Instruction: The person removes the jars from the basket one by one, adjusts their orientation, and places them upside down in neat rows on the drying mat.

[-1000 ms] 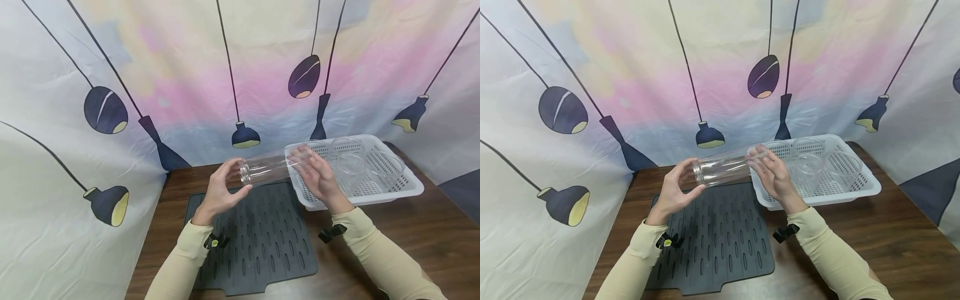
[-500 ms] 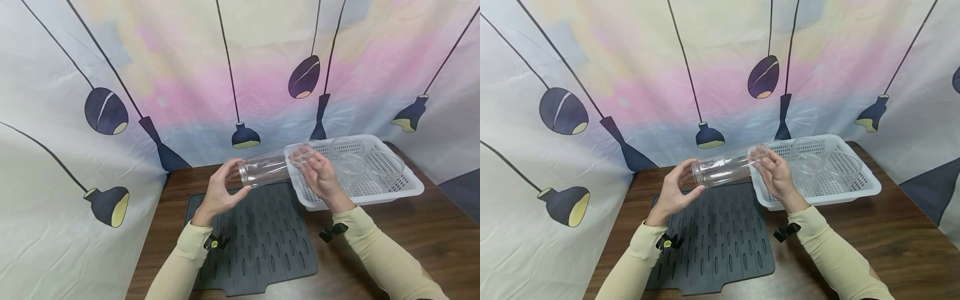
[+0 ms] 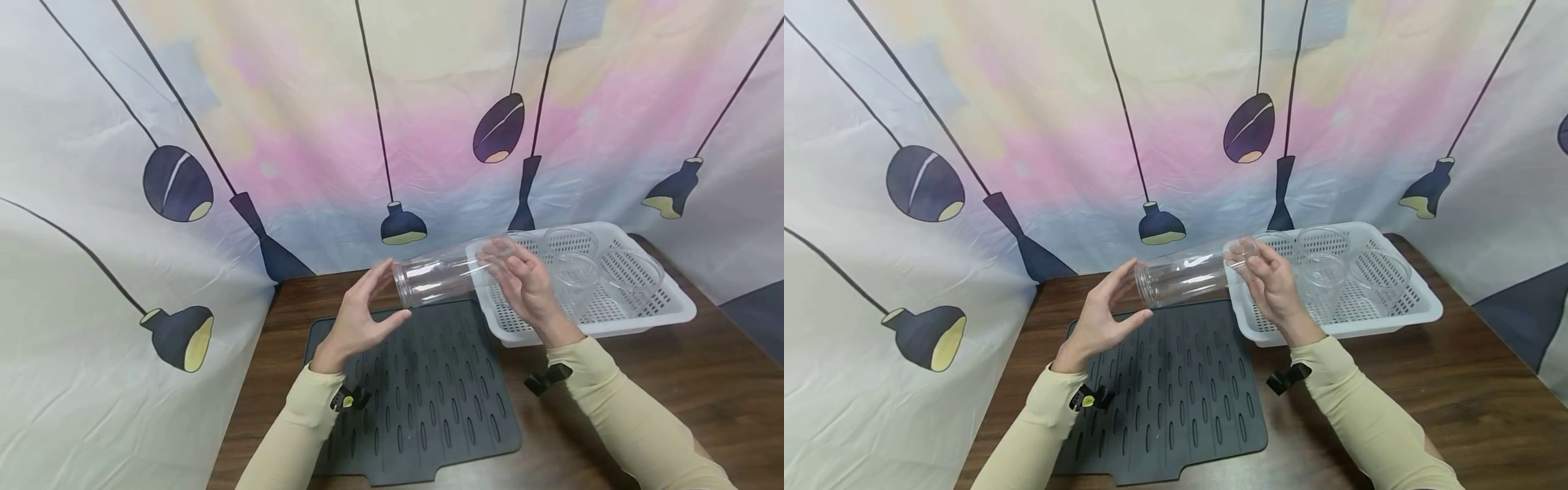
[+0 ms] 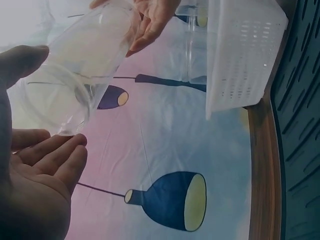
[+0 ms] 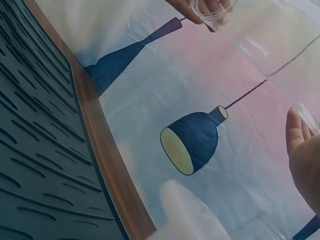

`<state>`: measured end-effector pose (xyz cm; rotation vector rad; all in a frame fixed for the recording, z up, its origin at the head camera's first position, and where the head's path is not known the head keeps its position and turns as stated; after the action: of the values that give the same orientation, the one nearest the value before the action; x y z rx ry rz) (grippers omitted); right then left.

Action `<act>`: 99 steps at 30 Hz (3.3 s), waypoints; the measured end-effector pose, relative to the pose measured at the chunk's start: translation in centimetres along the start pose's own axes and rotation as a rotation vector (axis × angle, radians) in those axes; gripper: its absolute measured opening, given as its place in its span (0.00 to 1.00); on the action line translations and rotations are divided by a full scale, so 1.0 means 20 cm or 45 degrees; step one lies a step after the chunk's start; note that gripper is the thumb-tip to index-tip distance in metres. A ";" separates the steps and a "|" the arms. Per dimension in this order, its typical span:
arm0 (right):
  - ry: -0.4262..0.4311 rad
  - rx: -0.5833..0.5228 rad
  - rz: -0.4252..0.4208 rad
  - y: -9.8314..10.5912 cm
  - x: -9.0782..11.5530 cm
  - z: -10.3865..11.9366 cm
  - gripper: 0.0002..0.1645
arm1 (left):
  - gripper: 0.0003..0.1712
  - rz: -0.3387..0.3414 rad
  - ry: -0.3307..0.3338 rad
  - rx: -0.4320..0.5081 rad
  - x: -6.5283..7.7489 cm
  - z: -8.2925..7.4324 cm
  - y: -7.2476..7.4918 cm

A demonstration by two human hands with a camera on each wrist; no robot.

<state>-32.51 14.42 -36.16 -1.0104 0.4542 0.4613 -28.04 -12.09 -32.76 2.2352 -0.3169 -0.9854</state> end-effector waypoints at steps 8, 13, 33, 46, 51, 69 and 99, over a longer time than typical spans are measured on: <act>0.058 0.144 -0.059 0.02 -0.01 0.06 0.22 | 0.53 0.162 0.116 -0.228 0.09 0.10 0.00; 0.118 0.222 -0.071 0.02 -0.03 0.09 0.21 | 0.57 0.306 0.187 -0.340 0.15 0.17 -0.01; -0.050 0.929 -0.242 0.02 -0.07 0.13 0.35 | 0.63 0.612 0.380 -0.638 0.43 0.43 -0.09; -0.185 1.330 -0.210 0.00 -0.11 0.09 0.40 | 0.65 0.700 0.431 -0.698 0.58 0.52 -0.15; -0.239 1.379 -0.198 -0.02 -0.13 0.04 0.42 | 0.65 0.726 0.439 -0.718 0.61 0.54 -0.16; -0.305 1.587 -0.139 -0.02 -0.19 -0.06 0.43 | 0.67 0.830 0.477 -0.718 0.69 0.58 -0.20; -0.350 2.069 0.057 -0.02 -0.24 -0.22 0.48 | 0.65 0.883 0.526 -0.676 0.71 0.59 -0.22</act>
<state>-36.91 9.68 -35.20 0.6260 0.4318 0.1380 -27.10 -20.92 -49.59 1.5991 -0.5206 -0.1904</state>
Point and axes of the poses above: each hand's wrist, its own x-axis away from the middle knuckle, its own y-axis out of the back of the hand, z = x × y, the point moved 7 cm from there along -x, towards the middle knuckle, and after that the axes turned 10 degrees about -x, right-handed, at the moved point
